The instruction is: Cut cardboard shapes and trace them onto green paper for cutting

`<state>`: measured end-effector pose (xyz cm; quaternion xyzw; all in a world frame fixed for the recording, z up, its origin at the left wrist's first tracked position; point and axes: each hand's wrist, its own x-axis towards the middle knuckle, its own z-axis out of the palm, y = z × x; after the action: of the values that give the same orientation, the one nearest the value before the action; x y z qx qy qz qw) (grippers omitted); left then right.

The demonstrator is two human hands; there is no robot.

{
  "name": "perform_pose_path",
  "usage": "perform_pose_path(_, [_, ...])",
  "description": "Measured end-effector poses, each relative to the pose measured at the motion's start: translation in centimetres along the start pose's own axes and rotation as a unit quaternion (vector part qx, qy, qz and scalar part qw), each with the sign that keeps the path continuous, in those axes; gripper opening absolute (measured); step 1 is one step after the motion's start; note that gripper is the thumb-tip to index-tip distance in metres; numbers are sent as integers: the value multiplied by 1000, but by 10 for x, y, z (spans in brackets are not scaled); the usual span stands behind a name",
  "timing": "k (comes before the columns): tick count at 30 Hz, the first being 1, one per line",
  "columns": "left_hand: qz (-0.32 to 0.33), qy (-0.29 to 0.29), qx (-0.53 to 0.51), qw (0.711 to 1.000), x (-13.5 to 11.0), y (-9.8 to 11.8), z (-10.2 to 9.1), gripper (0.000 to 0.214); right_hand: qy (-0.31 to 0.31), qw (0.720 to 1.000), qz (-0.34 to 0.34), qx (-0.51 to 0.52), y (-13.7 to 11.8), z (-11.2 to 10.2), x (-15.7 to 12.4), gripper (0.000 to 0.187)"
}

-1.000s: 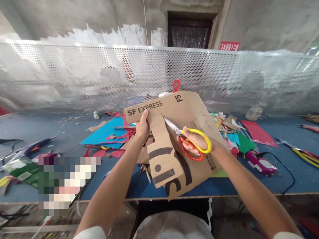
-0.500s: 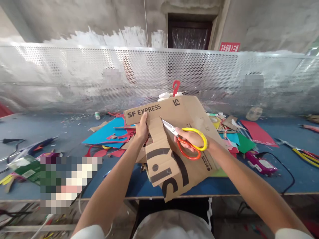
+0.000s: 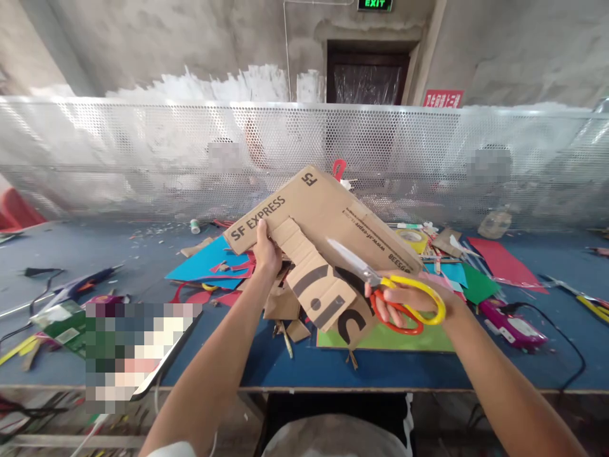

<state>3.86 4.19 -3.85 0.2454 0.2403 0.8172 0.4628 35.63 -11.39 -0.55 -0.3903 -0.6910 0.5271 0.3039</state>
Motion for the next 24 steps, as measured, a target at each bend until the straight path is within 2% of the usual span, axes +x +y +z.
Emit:
perform_pose_path(2, [-12, -24, -17, 999, -6, -2, 2, 42, -41, 999, -22, 11, 5, -7, -14, 46])
perform_pose_path(3, [-16, -33, -25, 999, -9, -3, 3, 43, -4, 999, -38, 6, 7, -11, -20, 46])
perform_pose_path(5, [-20, -43, -26, 999, -13, -4, 5, 45, 137, 988, -67, -17, 11, -17, -32, 44])
perform_pose_path(8, [-16, -31, -6, 999, -16, -6, 8, 50, 356, 928, -111, -13, 22, -27, -42, 43])
perform_pose_path(10, [5, -12, 1, 1000, -15, -8, 8, 54, 442, 888, -123, 18, 34, -36, -42, 42])
perform_pose_path(12, [37, -5, -3, 999, -13, -11, 8, 58, 487, 867, -105, 27, 48, -46, -35, 42])
perform_pose_path(15, [63, -4, -4, 998, -11, -20, 4, 59, 453, 888, -74, 23, 67, -58, -10, 45])
perform_pose_path(18, [32, 16, 15, 999, -13, -30, 1, 53, 435, 896, -60, 60, 68, -60, 24, 47])
perform_pose_path(21, [0, 38, 21, 999, -17, -35, -1, 51, 381, 910, -144, 83, 54, -59, 53, 42])
perform_pose_path(22, [-3, 32, 22, 999, -17, -34, -1, 51, 376, 907, -171, 84, 49, -62, 60, 42])
perform_pose_path(24, [-32, -20, 44, 998, -16, -31, -5, 49, 386, 900, -188, 80, 42, -74, 69, 43])
